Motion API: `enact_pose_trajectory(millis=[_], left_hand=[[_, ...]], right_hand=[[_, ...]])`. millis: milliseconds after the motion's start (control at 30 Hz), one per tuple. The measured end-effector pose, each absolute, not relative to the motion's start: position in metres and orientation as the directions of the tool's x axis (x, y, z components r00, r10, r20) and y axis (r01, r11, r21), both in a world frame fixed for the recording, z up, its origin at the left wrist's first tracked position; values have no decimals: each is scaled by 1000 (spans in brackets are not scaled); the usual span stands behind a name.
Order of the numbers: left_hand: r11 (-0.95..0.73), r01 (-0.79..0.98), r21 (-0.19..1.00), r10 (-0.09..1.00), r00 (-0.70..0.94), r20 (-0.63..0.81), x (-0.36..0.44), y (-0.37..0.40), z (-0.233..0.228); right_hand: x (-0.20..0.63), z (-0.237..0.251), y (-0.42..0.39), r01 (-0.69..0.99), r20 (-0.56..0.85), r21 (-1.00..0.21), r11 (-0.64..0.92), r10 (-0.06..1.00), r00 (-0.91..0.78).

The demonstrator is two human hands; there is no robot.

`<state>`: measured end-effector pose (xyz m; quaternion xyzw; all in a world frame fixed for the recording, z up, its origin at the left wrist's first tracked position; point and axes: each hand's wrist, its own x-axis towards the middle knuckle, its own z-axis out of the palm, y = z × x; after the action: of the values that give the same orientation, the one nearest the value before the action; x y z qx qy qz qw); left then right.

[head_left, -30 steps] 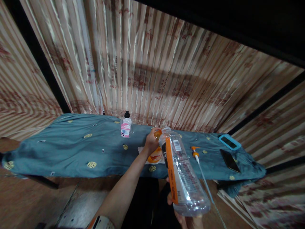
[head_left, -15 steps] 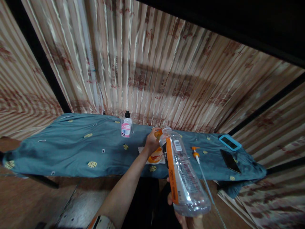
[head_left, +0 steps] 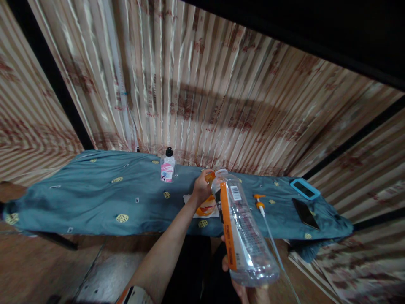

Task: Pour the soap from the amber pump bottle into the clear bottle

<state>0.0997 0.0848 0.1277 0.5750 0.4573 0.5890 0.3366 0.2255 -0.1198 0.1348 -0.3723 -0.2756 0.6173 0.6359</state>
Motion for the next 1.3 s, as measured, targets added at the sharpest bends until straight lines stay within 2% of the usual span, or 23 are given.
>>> enact_pose_trajectory(millis=[133, 500, 800, 1100, 1300], left_hand=[[-354, 142, 925, 922, -117, 370, 99, 85, 128], [-380, 141, 914, 912, -108, 396, 99, 84, 128], [-364, 146, 920, 919, -106, 380, 99, 83, 130], [-369, 138, 919, 918, -98, 383, 99, 85, 128], [-385, 128, 914, 911, -105, 398, 100, 86, 126]], right_hand=[[223, 136, -121, -607, -96, -795, 10, 985, 143], [227, 137, -119, -514, -75, -857, -32, 995, 64], [227, 136, -120, -564, -96, -825, -42, 993, 68], [228, 132, -120, -532, -33, -847, -10, 999, 35], [230, 129, -119, -543, -54, -839, -20, 997, 46]])
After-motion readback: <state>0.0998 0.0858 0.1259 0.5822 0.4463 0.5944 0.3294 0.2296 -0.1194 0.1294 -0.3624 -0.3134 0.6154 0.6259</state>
